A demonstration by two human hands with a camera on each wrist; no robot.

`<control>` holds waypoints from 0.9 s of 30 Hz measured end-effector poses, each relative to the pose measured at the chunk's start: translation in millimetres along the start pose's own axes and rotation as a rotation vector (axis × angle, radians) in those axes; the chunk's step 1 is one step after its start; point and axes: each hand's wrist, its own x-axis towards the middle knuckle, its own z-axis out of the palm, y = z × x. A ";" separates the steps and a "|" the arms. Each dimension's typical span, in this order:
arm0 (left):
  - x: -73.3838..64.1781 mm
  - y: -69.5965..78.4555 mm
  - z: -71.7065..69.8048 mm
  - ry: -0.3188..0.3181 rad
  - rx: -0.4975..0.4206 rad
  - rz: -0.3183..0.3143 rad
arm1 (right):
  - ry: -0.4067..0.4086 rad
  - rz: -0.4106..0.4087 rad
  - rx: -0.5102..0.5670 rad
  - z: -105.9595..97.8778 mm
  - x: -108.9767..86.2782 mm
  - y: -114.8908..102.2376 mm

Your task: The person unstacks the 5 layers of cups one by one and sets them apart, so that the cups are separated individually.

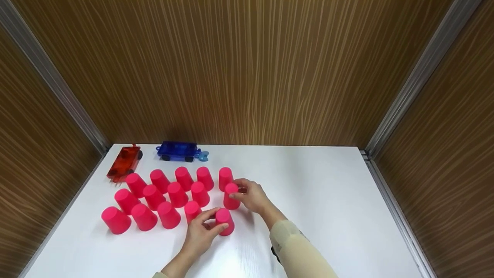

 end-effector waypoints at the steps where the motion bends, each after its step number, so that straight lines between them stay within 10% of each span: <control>1: -0.1 0.0 0.1 -0.001 0.001 -0.002 | -0.001 0.003 -0.001 0.0 -0.2 0.2; 27: 0.5 3.8 1.1 -0.018 0.081 -0.061 | 0.020 -0.036 -0.023 -32.2 -16.6 13.4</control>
